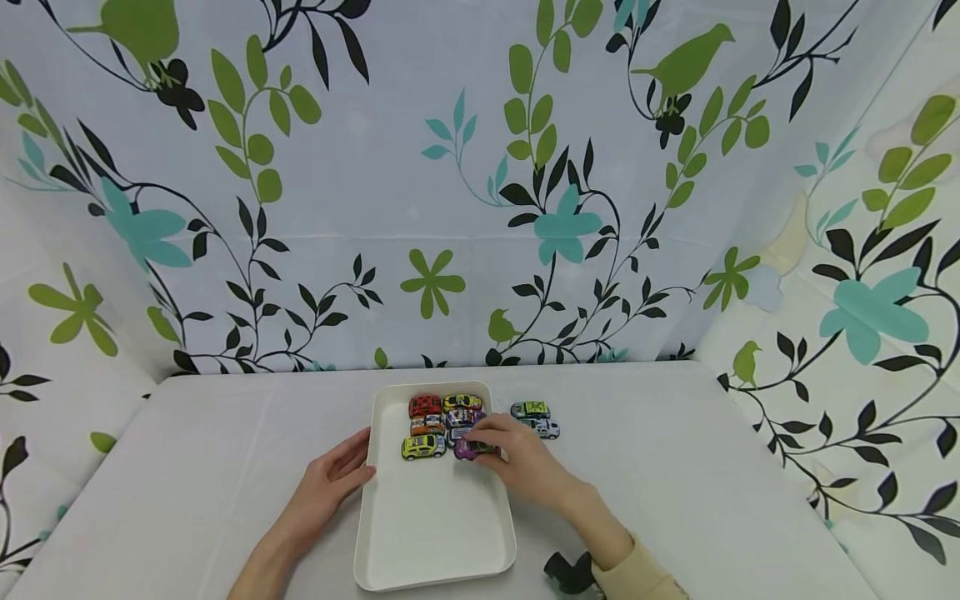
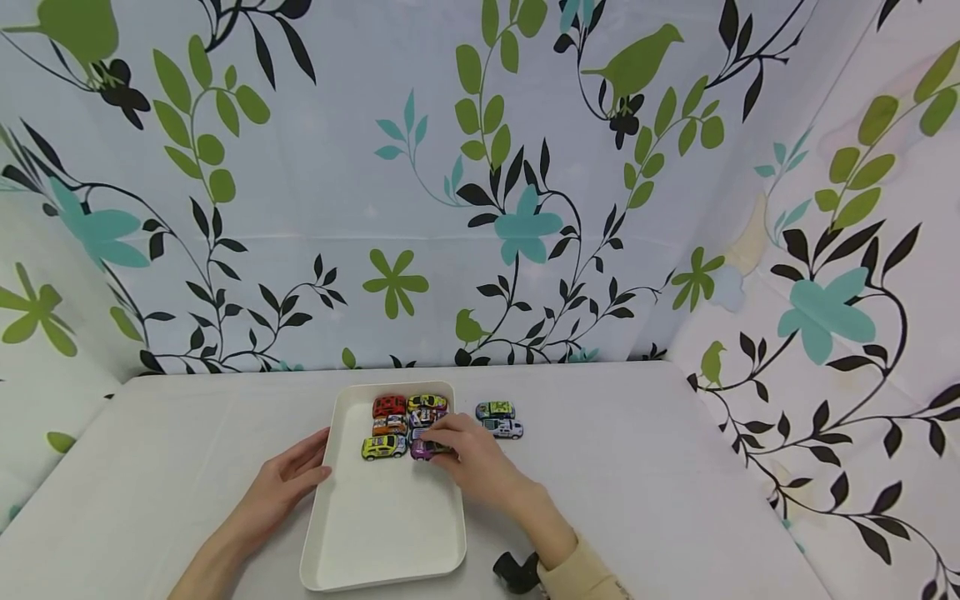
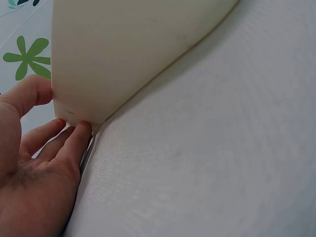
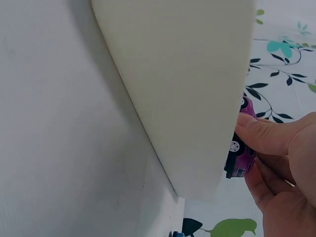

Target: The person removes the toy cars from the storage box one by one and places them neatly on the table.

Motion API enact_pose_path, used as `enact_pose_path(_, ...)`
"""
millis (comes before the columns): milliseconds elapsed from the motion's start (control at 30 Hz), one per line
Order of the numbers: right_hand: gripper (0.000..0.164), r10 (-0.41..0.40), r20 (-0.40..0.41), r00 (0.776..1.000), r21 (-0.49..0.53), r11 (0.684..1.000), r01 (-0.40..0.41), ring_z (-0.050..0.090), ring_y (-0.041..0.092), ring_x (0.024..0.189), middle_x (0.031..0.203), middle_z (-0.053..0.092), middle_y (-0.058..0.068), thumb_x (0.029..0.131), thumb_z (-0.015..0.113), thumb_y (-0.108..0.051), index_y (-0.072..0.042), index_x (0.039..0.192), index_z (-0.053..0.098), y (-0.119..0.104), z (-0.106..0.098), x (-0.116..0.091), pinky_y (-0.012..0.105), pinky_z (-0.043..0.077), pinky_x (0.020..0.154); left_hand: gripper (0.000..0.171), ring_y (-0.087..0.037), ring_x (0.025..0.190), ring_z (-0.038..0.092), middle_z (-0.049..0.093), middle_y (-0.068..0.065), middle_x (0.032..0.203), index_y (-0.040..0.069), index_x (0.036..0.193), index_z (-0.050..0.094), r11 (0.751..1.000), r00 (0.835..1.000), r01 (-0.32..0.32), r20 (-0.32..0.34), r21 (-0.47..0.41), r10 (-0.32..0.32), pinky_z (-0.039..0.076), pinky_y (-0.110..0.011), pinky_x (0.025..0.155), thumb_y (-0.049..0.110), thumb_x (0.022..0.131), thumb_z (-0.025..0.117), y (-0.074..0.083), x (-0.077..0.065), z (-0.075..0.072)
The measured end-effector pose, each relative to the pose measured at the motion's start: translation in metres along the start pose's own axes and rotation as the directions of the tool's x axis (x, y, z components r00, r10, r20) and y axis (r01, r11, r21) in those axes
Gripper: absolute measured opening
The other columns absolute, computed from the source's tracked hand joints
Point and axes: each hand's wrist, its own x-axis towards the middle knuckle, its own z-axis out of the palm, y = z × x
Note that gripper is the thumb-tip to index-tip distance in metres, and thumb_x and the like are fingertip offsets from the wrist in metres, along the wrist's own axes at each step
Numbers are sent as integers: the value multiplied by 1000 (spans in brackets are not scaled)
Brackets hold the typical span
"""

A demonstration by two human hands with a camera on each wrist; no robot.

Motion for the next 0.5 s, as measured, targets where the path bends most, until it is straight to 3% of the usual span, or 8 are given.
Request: enact_pose_path(500,30,137,-40,990,13,990,-137,62,18,111,118,66,2,87,76,-8,-12,117,73,12,-19,-13,35,56,95,70,-24,148,31,30,-12,163,9,156,32,1000,1000,-10,-1,4,10,43,-10,100,21,97,67,-1,1,-1)
